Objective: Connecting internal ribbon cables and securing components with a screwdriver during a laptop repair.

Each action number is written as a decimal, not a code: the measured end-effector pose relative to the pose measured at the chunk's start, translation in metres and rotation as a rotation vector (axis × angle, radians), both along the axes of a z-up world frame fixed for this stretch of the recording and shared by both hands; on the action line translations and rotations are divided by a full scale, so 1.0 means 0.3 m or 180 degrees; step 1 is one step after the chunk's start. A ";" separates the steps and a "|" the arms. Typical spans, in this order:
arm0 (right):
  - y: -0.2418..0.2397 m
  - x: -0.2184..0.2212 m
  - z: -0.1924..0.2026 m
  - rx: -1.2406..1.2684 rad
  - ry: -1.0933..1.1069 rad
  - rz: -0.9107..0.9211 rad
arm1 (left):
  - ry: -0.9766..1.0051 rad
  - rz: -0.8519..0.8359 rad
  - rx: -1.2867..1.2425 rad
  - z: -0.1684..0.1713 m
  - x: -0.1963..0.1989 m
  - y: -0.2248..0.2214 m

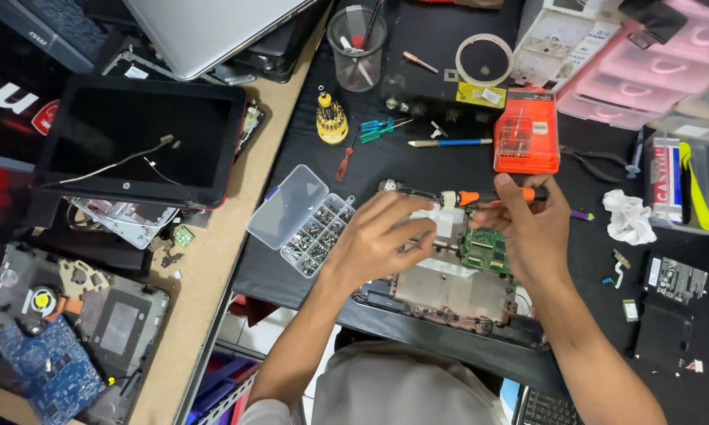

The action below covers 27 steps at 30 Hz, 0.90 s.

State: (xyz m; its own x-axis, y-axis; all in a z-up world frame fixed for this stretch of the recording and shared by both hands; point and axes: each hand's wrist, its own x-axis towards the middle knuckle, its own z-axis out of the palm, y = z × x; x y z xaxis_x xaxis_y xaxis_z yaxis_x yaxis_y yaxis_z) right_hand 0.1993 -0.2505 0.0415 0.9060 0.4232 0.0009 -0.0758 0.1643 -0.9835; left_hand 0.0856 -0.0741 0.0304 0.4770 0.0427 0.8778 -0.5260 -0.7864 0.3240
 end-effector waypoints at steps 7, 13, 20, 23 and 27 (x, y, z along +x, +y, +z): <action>-0.006 -0.005 -0.030 0.0209 0.0583 0.0014 | -0.0325 0.0177 0.0688 0.011 0.016 -0.028; 0.019 -0.035 -0.020 0.0071 0.0897 0.0021 | -0.0308 0.0212 0.0986 0.003 -0.005 0.023; 0.118 -0.088 0.008 -0.0068 0.1096 0.0211 | 0.0158 0.0358 0.1107 0.000 -0.092 0.113; 0.190 -0.123 0.013 -0.0190 0.1047 0.0292 | 0.0277 0.0589 0.1079 -0.020 -0.138 0.151; 0.272 -0.155 0.003 -0.0482 0.0842 0.0409 | 0.0544 0.0707 0.0766 -0.057 -0.189 0.195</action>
State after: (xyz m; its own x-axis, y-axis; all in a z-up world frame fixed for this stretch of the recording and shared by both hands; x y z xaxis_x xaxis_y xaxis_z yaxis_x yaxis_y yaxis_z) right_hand 0.1528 -0.1688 0.0423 0.8057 0.5113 -0.2991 -0.3425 -0.0099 -0.9395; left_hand 0.0289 -0.0156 0.0132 0.6198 -0.0362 0.7839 -0.2880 -0.9397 0.1843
